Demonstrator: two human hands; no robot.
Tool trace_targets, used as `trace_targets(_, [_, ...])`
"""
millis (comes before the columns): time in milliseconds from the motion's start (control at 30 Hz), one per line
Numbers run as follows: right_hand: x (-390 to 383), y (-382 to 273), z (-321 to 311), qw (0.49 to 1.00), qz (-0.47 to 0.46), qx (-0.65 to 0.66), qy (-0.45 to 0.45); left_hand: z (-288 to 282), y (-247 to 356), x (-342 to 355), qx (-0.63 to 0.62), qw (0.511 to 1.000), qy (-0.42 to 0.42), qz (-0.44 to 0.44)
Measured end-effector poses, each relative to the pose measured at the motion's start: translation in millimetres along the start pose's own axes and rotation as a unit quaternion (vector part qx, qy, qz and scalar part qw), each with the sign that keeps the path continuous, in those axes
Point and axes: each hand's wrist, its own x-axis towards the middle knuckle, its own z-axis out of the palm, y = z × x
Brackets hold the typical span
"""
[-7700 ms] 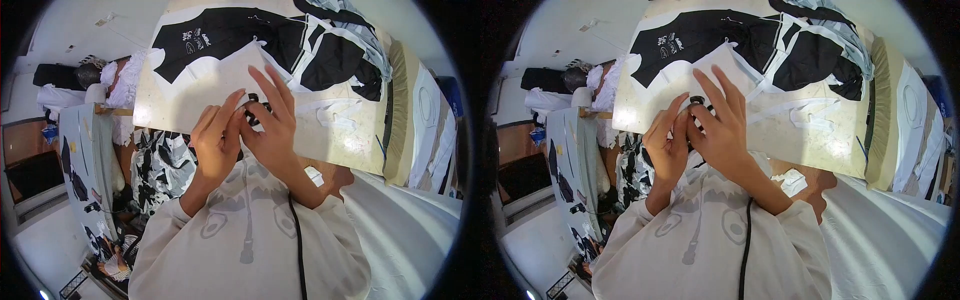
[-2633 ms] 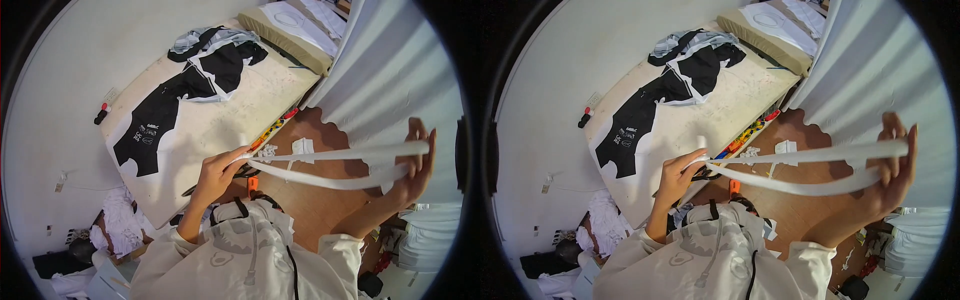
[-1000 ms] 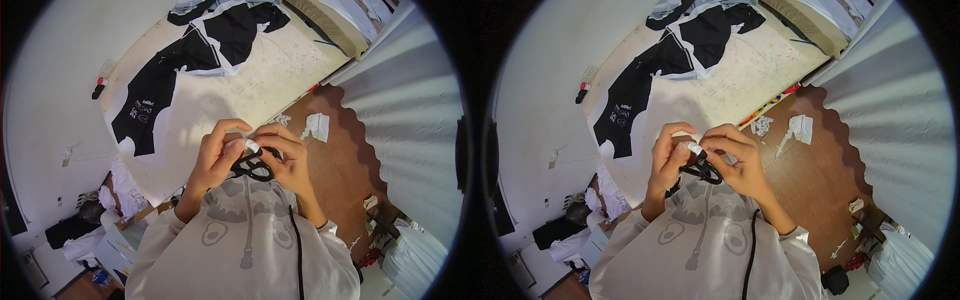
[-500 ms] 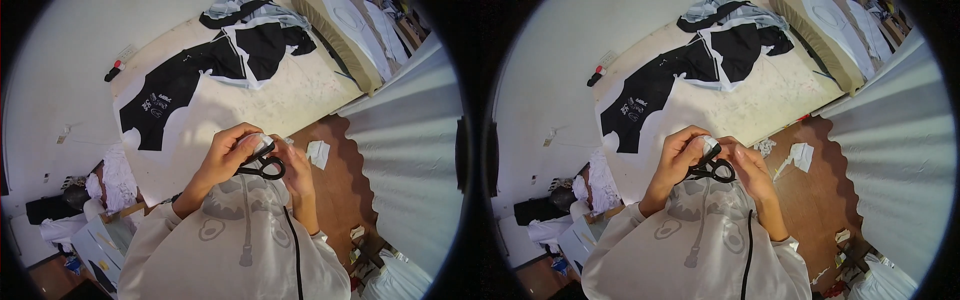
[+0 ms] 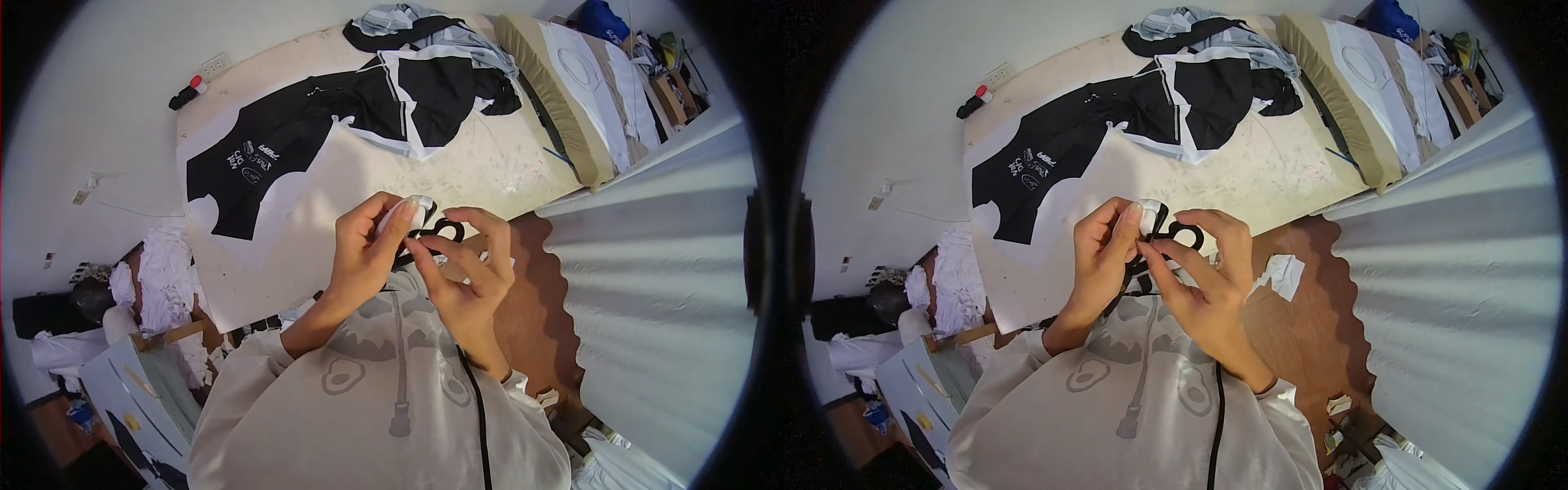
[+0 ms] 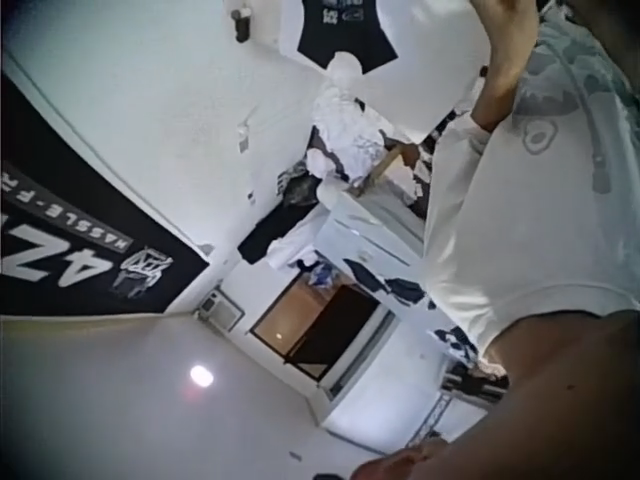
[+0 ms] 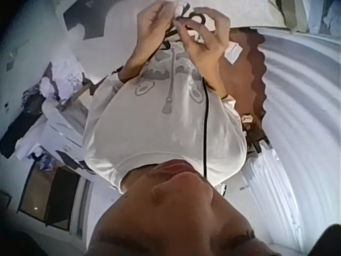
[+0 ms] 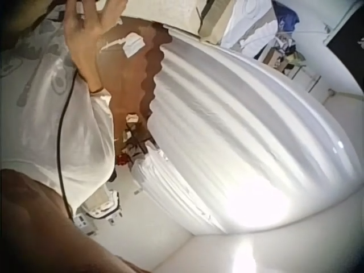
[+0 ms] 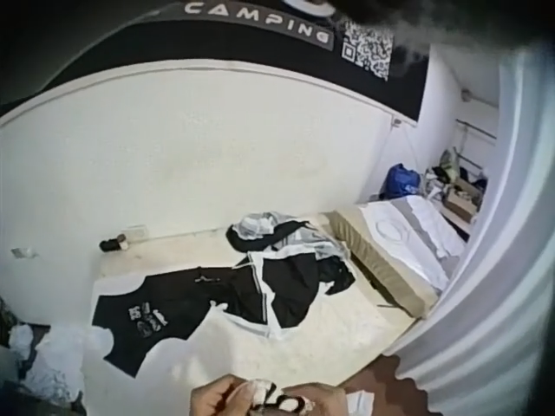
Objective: Cutting and preparing white fabric strips for garment production.
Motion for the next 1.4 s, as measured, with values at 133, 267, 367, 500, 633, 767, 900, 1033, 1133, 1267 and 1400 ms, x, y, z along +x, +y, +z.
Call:
trace_targets(133, [-6.2, -0.9, 7.0, 0.998, 0.045, -0.037, 0.033, 2.7, -3.9, -3.8, -0.001, 1.0, 0.024, 0.007])
trace_targets(267, [-9.4, -3.2, 11.6, 0.996, 0.062, 0.003, 0.064, 6.2, -7.7, -11.2, 0.089, 0.989, 0.047, 0.105])
trace_targets(367, [-11.2, -1.8, 20.9, 0.996, 0.031, 0.031, 0.077, 3.9, -5.1, -8.5, 0.113, 0.984, 0.053, 0.129])
trace_targets(500, [-11.3, -10.1, 23.7, 0.987, 0.097, 0.111, 0.063, 0.0, 4.3, -8.8, 0.127, 0.983, 0.038, 0.127])
trace_targets(633, [-10.9, -19.4, 20.8, 0.979, 0.151, 0.131, 0.026, -10.3, 5.4, -2.3, 0.098, 0.991, 0.026, 0.088])
trace_targets(767, [7.3, -31.1, 12.3, 0.987, 0.135, 0.087, -0.016, -20.5, 13.6, 8.0, 0.103, 0.99, -0.011, 0.094])
trace_targets(900, [8.3, -27.3, 14.6, 0.973, 0.153, 0.167, -0.036, -27.2, 24.0, 15.0, 0.111, 0.981, -0.04, 0.152])
trace_targets(1033, [4.7, -33.9, 21.1, 0.9, 0.277, 0.337, -0.005, -42.4, 23.3, 18.2, 0.175, 0.964, -0.062, 0.19])
trace_targets(1133, [10.8, -33.7, 7.9, 0.847, 0.333, 0.414, -0.023, -53.0, 24.2, 16.2, 0.198, 0.949, -0.095, 0.227])
trace_targets(1267, [14.0, -28.6, -5.8, 0.797, 0.369, 0.479, -0.011, -58.0, 18.1, 15.9, 0.211, 0.945, -0.101, 0.228])
trace_targets(1400, [19.8, -15.6, -24.0, 0.573, 0.455, 0.673, -0.109, -61.3, 10.2, 15.3, 0.204, 0.95, -0.1, 0.216])
